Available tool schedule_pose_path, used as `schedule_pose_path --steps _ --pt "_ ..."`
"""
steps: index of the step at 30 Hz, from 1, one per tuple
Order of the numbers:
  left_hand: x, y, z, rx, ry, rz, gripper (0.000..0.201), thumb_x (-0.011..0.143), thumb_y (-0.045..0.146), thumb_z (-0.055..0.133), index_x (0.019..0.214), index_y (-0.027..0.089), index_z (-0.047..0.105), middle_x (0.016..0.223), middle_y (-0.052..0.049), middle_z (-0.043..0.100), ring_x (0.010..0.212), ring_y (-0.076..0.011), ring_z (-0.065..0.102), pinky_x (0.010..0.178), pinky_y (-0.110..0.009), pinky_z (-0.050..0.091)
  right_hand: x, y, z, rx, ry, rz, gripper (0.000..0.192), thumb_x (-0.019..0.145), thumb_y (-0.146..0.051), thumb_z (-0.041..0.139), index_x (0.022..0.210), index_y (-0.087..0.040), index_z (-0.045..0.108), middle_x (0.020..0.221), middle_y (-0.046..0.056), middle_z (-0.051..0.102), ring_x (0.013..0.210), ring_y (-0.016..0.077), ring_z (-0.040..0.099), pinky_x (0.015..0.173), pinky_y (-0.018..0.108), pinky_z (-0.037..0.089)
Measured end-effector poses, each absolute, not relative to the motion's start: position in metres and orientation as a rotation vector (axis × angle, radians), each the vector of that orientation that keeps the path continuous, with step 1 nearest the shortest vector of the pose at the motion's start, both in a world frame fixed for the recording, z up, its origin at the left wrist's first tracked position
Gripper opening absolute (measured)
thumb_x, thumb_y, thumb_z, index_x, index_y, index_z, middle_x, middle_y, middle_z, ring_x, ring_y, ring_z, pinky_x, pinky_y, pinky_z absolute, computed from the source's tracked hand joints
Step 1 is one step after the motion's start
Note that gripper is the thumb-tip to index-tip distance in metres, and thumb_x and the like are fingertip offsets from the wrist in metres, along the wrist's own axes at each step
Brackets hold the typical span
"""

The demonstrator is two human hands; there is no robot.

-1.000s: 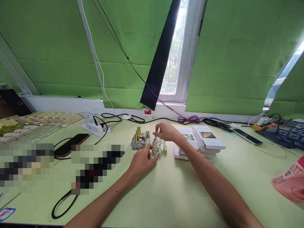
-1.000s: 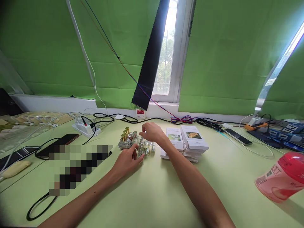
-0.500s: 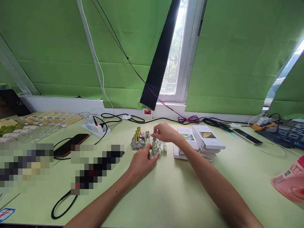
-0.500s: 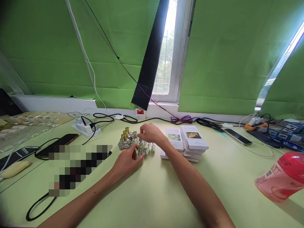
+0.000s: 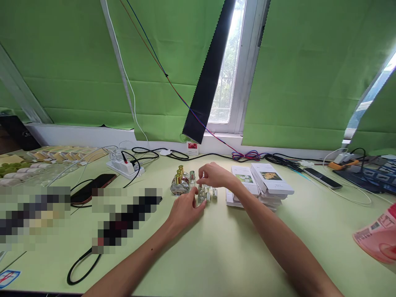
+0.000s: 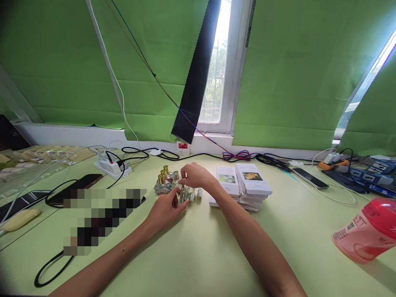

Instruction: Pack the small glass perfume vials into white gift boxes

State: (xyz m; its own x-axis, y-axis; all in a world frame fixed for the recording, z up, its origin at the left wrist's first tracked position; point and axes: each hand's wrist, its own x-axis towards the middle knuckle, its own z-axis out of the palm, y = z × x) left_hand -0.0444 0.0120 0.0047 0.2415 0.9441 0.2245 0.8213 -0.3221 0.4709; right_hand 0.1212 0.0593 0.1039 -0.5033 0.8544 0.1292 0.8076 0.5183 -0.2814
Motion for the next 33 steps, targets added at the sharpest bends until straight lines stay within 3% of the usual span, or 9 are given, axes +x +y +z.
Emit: schedule_pose_path --steps 10,22,33 --pt "-0.0442 0.0111 0.0071 2.256 1.645 0.691 0.025 0.09 0.046 0.055 0.098 0.022 0.054 0.065 0.001 0.062 0.063 -0.0203 0.059 0.059 -0.03 0.032 0.1268 0.0656 0.1016 -1.322 -2.563 0.396 0.017 0.078 -0.024 0.081 0.093 -0.017 0.075 0.074 -0.001 0.068 0.068 0.0118 0.057 0.062 0.023 0.037" --pt "-0.0438 0.0109 0.0067 2.242 1.653 0.694 0.026 0.09 0.048 0.055 0.098 0.023 0.054 0.064 0.002 0.062 0.061 -0.0197 0.059 0.056 -0.029 0.03 0.1226 0.0646 0.0986 -1.391 -2.547 0.338 0.019 0.079 -0.031 0.079 0.079 -0.016 0.067 0.076 0.0 0.066 0.068 0.0116 0.052 0.056 0.024 0.031" --pt "-0.0443 0.01 0.0096 2.227 1.636 0.698 0.028 0.089 0.046 0.056 0.102 0.022 0.059 0.063 0.002 0.064 0.063 -0.02 0.061 0.058 -0.029 0.032 0.1213 0.0636 0.0975 -1.477 -2.529 0.238 0.024 0.079 -0.04 0.079 0.081 -0.019 0.067 0.083 0.002 0.068 0.072 0.0142 0.055 0.055 0.025 0.029"
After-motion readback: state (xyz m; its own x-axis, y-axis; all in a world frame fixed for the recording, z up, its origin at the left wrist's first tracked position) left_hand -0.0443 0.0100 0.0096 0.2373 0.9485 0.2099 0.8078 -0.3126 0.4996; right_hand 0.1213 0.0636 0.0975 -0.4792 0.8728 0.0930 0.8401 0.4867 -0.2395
